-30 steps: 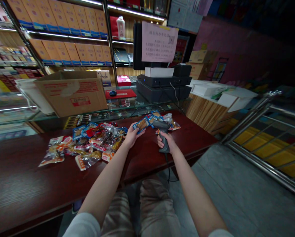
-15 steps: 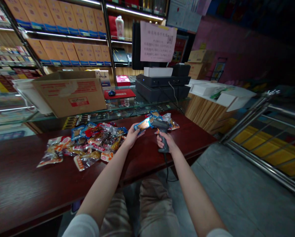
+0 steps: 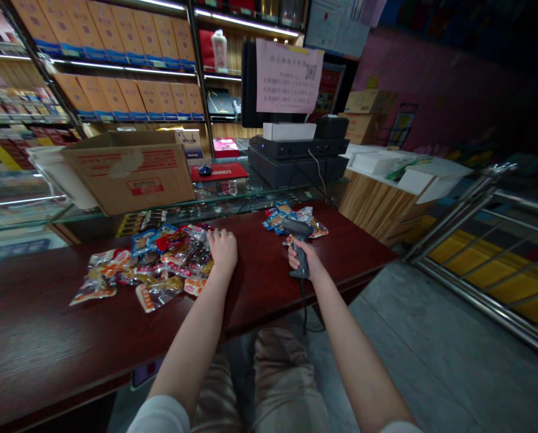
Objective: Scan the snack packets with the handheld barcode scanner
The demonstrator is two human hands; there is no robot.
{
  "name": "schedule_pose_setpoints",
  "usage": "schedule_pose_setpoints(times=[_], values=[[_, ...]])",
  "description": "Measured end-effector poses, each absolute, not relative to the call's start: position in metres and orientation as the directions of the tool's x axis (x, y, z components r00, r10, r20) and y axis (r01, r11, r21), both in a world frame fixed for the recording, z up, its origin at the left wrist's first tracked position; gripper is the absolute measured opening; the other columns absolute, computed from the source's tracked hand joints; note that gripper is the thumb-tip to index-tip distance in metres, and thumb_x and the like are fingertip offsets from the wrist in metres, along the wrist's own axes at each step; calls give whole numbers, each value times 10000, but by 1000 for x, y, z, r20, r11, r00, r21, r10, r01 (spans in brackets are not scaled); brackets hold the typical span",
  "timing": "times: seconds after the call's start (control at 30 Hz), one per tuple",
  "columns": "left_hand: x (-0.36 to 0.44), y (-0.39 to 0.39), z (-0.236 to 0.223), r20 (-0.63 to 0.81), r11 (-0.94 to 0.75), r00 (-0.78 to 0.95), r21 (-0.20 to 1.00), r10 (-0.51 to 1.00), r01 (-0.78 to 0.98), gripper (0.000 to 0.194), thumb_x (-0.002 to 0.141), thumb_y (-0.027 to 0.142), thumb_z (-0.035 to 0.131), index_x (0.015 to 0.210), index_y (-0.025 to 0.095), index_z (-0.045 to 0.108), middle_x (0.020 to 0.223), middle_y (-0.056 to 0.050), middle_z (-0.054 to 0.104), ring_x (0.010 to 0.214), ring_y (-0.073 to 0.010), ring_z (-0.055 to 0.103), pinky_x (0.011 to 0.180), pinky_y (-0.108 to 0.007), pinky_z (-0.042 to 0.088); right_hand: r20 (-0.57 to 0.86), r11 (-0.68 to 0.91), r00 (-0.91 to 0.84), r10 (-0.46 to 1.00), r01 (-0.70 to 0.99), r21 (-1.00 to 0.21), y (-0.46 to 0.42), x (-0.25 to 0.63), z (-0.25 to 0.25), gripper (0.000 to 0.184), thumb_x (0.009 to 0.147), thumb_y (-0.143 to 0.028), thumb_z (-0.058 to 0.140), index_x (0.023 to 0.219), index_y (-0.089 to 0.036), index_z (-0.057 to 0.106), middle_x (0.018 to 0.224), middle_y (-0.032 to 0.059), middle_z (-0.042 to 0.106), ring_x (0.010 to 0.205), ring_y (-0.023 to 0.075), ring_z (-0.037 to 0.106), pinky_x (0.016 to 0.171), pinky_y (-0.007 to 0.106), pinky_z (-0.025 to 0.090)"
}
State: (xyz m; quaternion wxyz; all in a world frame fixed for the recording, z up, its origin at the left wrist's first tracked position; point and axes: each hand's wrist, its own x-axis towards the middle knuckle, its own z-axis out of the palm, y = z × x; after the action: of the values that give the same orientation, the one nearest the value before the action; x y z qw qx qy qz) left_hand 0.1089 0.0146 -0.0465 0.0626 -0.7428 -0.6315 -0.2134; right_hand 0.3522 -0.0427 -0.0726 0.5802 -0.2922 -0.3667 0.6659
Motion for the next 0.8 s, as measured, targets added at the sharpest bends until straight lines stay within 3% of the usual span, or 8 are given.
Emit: schedule_pose_setpoints(times=[0.07,0.13,0.2,0.33,0.43,0.63,0.8], values=[[109,14,-51,301,-98,61,110,952,989,488,958,219,410,1304,14,687,1406,-279,595,1439,-457,392,1207,-658,139,32,-61,-154,988,-558,-828,-43,352,-72,386,756,-430,766,988,-213,544,549,-112,500,339,58,369,330,189,289],[110,14,-55,243,-58,38,75,969,995,656,943,413,489,1417,-32,581,1535,-310,459,1501,-502,256,1205,-683,60,31,-60,-151,988,-561,-826,-43,352,-73,376,763,-433,759,981,-219,539,553,-111,502,341,60,371,331,190,293],[109,15,-59,204,-31,20,55,979,998,832,922,555,491,1509,-33,464,1613,-305,335,1542,-493,144,1211,-671,18,32,-55,-143,989,-564,-824,-43,353,-74,368,766,-436,758,963,-226,529,556,-110,505,343,62,375,332,191,299],[99,18,-60,149,6,-5,-7,989,1000,824,965,575,372,1580,26,369,1676,-234,218,1576,-428,63,1229,-635,27,14,-56,-120,993,-564,-824,-43,357,-76,368,753,-431,772,916,-232,510,556,-103,508,340,64,384,326,202,313],[89,21,-57,121,17,-11,-49,993,999,824,975,596,330,1578,36,379,1675,-230,225,1576,-419,79,1230,-633,52,3,-46,-86,996,-570,-820,-42,367,-74,361,755,-428,766,920,-228,516,556,-105,504,341,60,383,328,195,315],[64,26,-53,104,5,5,-90,995,996,809,938,636,426,1502,65,519,1619,-259,354,1531,-490,202,1179,-687,172,18,-4,-39,999,-511,-860,-39,408,-63,385,732,-431,795,911,-227,522,562,-96,527,349,61,393,336,197,331],[57,28,-63,196,47,-33,-69,980,996,755,912,588,511,1409,27,605,1567,-315,405,1529,-523,164,1153,-751,87,1,-21,-43,999,-512,-859,-36,437,-69,397,766,-438,781,770,-233,440,572,-80,509,361,53,383,345,204,338]])
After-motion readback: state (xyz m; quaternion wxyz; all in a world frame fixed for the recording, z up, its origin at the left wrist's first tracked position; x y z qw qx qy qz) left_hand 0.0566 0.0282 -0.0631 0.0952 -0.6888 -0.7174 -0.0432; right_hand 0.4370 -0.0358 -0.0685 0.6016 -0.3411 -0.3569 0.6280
